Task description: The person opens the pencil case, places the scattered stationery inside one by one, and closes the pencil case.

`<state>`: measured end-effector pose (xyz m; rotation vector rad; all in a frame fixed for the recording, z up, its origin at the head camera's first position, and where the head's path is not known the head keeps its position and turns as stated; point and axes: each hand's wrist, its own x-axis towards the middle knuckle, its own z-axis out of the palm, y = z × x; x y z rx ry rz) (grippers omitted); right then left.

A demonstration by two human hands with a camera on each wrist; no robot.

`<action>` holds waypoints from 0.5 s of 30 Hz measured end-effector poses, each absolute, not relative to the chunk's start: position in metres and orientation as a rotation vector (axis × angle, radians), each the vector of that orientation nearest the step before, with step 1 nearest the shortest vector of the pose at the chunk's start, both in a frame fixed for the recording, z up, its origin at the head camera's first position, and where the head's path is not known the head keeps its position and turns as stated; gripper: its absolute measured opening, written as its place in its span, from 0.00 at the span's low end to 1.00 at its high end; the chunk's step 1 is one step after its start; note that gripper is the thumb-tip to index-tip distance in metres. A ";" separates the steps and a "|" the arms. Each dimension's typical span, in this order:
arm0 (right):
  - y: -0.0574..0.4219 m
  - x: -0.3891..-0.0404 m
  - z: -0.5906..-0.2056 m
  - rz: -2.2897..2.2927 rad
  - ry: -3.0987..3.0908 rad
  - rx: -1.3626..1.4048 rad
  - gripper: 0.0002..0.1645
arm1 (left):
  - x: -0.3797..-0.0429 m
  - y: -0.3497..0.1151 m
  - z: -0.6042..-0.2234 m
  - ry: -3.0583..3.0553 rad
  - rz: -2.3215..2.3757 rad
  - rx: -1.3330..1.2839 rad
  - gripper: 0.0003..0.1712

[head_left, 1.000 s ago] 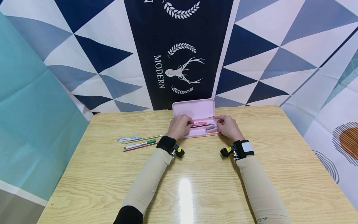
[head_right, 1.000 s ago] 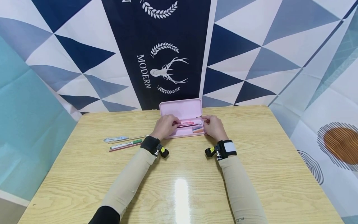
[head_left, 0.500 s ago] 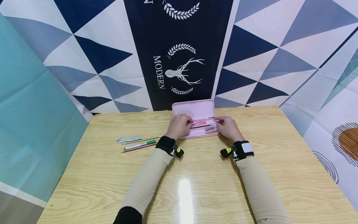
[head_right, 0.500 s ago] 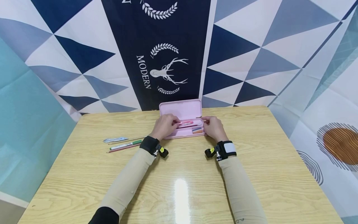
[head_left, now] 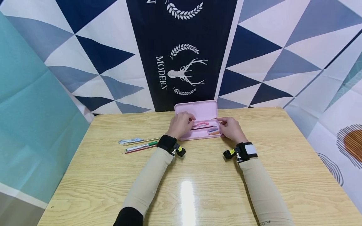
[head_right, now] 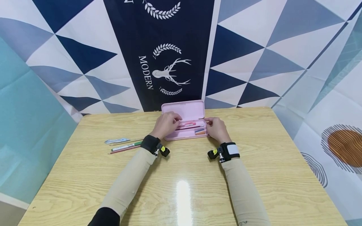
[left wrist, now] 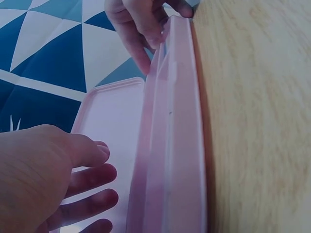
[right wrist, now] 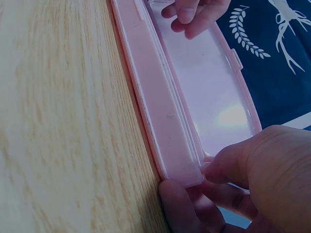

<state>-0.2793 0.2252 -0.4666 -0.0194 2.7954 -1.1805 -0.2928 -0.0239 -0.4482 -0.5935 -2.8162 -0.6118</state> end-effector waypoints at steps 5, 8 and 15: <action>0.226 -0.279 -0.466 -1.172 2.807 -0.020 0.26 | -0.294 -0.025 -0.447 -2.815 -0.605 -0.577 0.12; 0.226 -0.279 -0.467 -1.178 2.802 -0.011 0.26 | -0.293 -0.026 -0.447 -2.812 -0.603 -0.589 0.12; 0.226 -0.279 -0.468 -1.183 2.795 -0.005 0.25 | -0.291 -0.031 -0.449 -2.810 -0.620 -0.575 0.12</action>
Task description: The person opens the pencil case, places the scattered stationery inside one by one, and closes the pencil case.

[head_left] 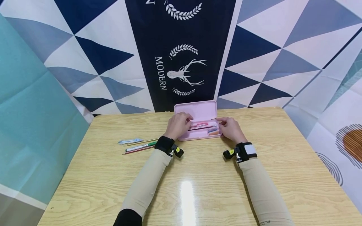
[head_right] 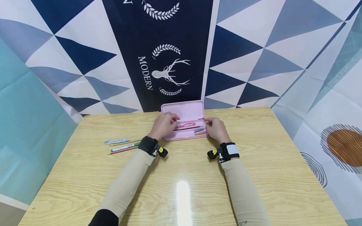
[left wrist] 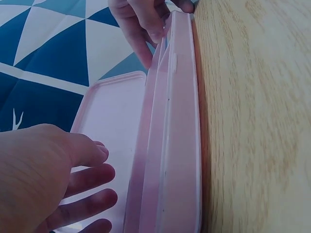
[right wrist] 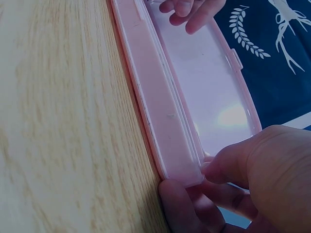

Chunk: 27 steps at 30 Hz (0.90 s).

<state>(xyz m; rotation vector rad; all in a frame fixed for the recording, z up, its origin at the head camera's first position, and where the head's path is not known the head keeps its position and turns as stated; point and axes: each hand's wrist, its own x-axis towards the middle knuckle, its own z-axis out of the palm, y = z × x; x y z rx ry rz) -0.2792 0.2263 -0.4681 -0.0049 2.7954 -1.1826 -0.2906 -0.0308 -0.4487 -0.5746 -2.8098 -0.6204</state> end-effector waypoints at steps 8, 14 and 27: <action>0.226 -0.279 -0.469 -1.180 2.798 -0.006 0.26 | -0.290 -0.039 -0.449 -2.833 -0.633 -0.527 0.12; 0.226 -0.279 -0.469 -1.183 2.800 0.004 0.25 | -0.288 -0.045 -0.449 -2.842 -0.641 -0.519 0.11; 0.226 -0.280 -0.468 -1.175 2.805 -0.011 0.26 | -0.285 -0.062 -0.455 -2.820 -0.655 -0.507 0.10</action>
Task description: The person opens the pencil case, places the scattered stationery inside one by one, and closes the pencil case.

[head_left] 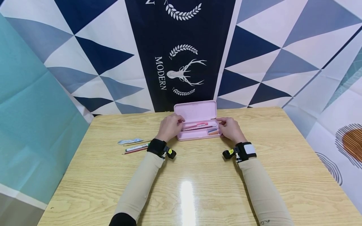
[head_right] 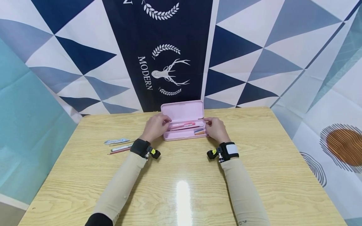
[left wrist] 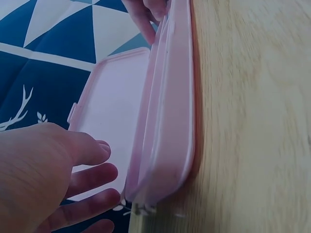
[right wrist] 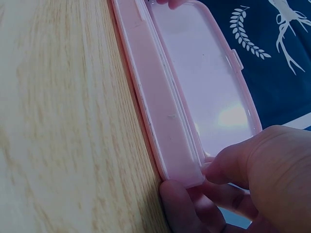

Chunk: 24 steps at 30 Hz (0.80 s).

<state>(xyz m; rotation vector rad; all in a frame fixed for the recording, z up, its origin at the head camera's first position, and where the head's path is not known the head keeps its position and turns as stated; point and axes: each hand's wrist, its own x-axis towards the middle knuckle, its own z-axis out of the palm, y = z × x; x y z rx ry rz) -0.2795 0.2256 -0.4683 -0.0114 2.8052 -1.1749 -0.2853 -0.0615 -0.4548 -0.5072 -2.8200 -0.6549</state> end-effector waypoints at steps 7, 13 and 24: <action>0.226 -0.280 -0.468 -1.171 2.804 -0.014 0.26 | -0.283 -0.075 -0.458 -2.813 -0.662 -0.495 0.08; 0.226 -0.279 -0.467 -1.178 2.801 -0.019 0.26 | -0.279 -0.082 -0.458 -2.796 -0.683 -0.490 0.07; 0.226 -0.279 -0.468 -1.183 2.799 -0.021 0.26 | -0.272 -0.095 -0.459 -2.803 -0.682 -0.480 0.07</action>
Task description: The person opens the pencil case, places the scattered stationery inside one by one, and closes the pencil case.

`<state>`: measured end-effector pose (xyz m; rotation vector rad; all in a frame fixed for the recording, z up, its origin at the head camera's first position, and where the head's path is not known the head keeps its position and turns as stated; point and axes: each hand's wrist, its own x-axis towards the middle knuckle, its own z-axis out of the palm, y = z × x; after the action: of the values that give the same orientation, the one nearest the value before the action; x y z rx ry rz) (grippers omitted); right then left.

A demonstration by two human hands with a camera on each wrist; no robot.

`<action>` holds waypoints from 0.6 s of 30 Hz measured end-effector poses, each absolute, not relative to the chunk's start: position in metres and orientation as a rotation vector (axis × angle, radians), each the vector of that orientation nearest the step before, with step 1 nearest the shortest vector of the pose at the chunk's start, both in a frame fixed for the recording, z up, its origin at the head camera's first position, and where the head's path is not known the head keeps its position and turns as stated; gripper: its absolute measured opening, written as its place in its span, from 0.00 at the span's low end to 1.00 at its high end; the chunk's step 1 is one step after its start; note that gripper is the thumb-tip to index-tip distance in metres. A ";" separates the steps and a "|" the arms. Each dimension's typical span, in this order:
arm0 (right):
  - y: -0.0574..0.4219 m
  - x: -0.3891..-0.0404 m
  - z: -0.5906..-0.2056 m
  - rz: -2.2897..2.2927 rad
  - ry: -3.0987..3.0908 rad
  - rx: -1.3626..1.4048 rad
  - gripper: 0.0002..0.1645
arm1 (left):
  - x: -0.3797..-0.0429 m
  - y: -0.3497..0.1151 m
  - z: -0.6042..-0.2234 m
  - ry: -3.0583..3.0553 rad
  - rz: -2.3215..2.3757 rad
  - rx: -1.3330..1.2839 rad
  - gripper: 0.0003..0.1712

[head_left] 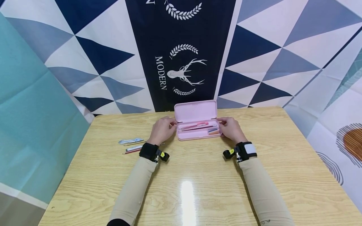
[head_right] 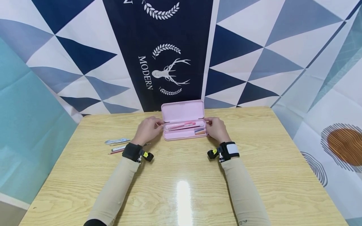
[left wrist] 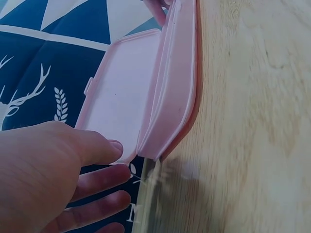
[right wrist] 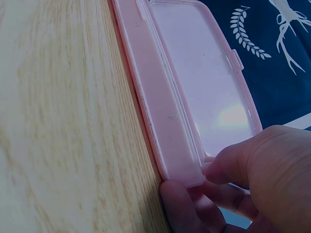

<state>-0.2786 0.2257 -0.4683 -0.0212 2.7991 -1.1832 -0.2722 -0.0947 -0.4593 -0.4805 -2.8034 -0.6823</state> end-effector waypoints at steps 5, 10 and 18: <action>0.226 -0.279 -0.469 -1.185 2.792 -0.018 0.26 | -0.269 -0.100 -0.457 -2.829 -0.680 -0.474 0.08; 0.225 -0.279 -0.468 -1.181 2.792 -0.015 0.26 | -0.266 -0.104 -0.457 -2.853 -0.679 -0.460 0.09; 0.226 -0.279 -0.468 -1.178 2.799 -0.025 0.26 | -0.261 -0.113 -0.461 -2.855 -0.661 -0.453 0.09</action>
<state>-0.2790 0.2258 -0.4677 -0.0248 2.7991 -1.1782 -0.2609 -0.1130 -0.4612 -0.4531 -2.8553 -0.6608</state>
